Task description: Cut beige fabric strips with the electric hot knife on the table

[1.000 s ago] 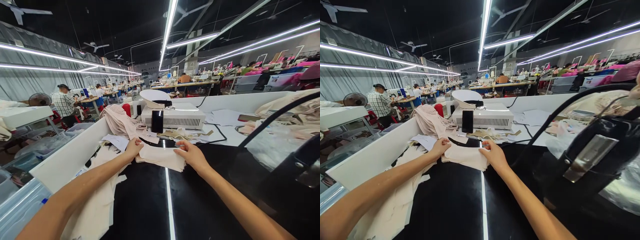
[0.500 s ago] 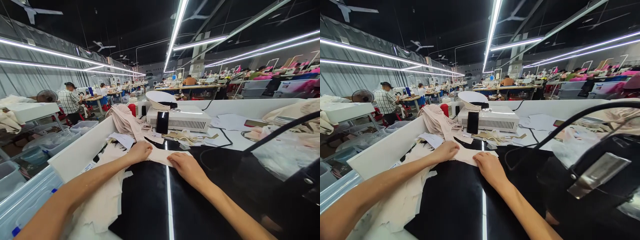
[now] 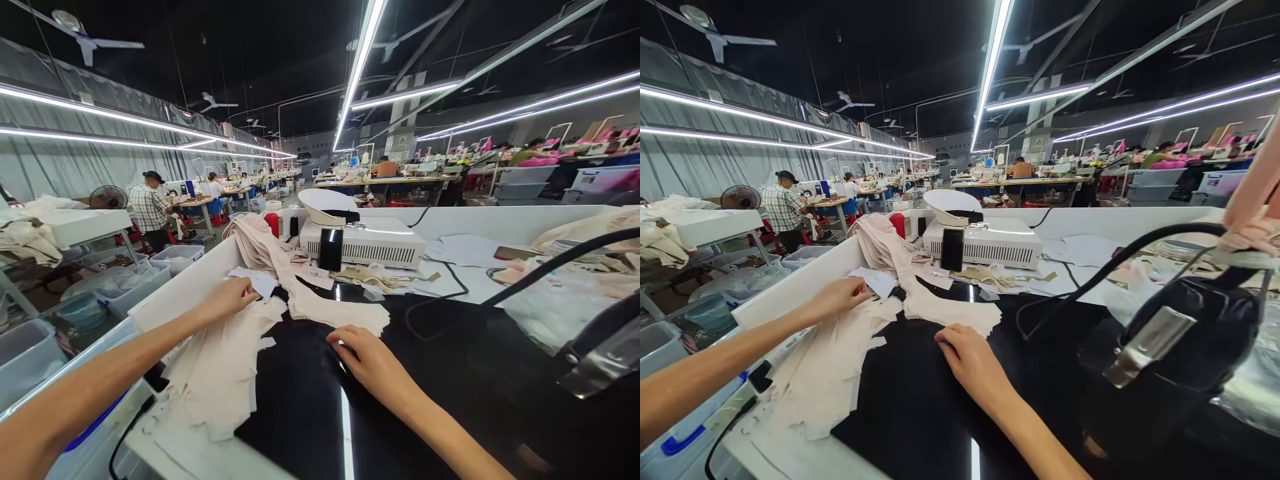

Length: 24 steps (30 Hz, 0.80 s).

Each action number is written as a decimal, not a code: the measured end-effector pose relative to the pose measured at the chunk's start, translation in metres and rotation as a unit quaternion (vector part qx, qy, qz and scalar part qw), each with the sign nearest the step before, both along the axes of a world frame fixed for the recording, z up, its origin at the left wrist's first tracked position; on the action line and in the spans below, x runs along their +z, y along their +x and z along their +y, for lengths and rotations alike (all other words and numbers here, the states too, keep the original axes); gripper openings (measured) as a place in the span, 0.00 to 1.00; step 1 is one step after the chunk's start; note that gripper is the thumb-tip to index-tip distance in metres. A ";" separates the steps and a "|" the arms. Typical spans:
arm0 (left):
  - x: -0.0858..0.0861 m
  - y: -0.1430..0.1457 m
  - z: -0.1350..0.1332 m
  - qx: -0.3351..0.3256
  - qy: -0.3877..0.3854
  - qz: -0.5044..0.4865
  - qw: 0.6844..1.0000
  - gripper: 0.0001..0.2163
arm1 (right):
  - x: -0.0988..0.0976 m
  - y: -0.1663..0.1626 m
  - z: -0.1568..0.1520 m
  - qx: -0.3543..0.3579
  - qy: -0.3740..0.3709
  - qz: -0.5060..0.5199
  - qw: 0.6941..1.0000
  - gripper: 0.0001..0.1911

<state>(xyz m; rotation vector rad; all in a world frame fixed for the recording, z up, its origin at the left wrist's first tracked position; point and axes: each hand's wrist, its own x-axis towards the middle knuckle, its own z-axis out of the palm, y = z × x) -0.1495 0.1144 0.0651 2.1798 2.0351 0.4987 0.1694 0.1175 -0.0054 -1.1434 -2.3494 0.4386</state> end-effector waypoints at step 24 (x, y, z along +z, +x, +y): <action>-0.012 0.033 -0.061 -0.139 0.020 -0.227 0.964 0.07 | 0.009 -0.069 -0.058 0.028 -0.427 0.322 0.845 0.29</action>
